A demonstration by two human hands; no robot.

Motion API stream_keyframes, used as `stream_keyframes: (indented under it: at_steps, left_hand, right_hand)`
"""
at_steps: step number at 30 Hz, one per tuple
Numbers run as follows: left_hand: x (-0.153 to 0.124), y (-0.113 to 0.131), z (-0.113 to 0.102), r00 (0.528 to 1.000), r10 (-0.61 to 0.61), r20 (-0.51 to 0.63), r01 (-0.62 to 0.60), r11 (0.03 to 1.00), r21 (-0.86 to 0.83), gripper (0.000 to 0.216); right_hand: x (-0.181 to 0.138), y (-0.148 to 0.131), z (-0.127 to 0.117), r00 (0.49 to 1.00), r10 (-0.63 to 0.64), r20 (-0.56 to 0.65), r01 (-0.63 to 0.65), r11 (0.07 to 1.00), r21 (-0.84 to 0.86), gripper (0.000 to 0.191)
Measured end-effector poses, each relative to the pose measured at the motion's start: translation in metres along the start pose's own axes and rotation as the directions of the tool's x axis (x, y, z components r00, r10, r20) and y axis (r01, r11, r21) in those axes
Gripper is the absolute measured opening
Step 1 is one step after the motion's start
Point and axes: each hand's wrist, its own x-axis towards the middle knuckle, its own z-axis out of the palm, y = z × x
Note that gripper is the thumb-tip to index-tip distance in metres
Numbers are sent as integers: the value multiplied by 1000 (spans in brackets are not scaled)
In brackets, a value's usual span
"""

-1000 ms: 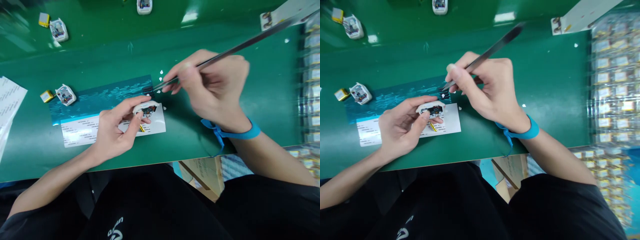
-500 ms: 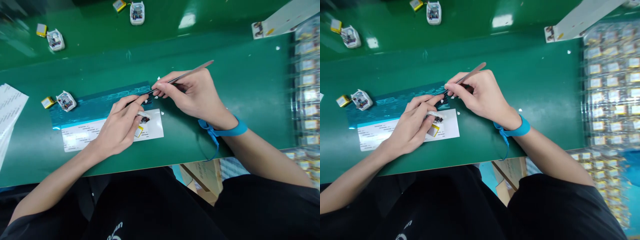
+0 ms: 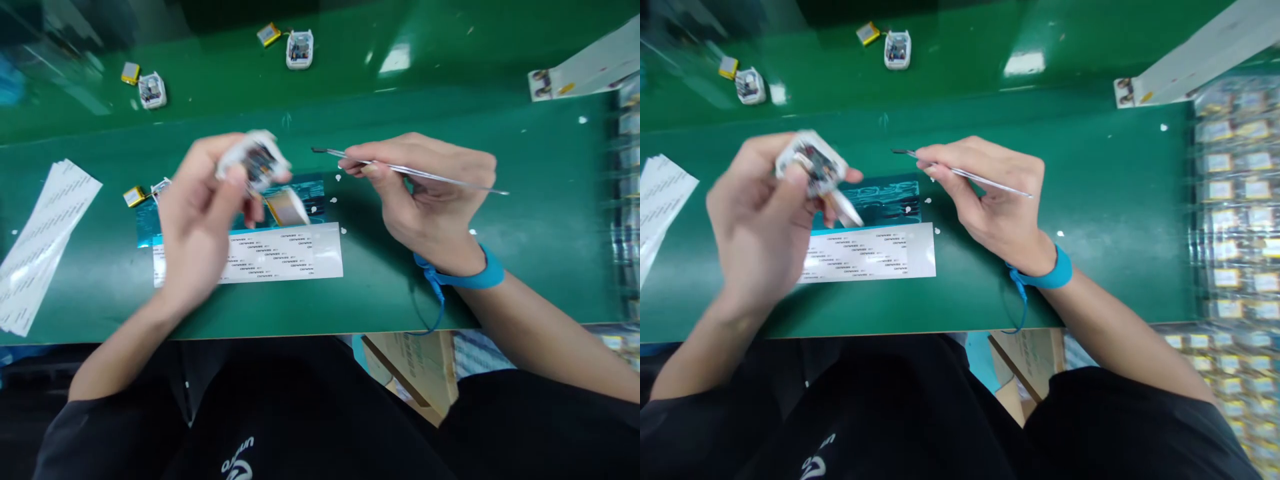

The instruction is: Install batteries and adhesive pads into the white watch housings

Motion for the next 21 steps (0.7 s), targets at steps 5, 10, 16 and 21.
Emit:
stream_keyframes:
  at_steps: [5, 10, 16, 21]
  left_hand:
    - [27, -10, -12, 857, -513, -46, 473, 820, -322, 24]
    - [19, -15, -3, 876, -480, 56, 464, 804, -372, 20]
    - [6, -16, 8, 905, -424, -42, 380, 848, -369, 16]
    - [1, -16, 13, 906, -420, -54, 369, 847, -383, 19]
  right_hand:
    - [0, -8, -1, 992, -124, 0, 124, 991, -43, 25]
    - [-5, -22, 0, 951, -290, 106, 295, 955, -42, 19]
    - [-10, -39, 0, 908, -268, 323, 298, 953, -47, 24]
    - [-10, -45, -5, 895, -242, 375, 301, 948, -106, 29]
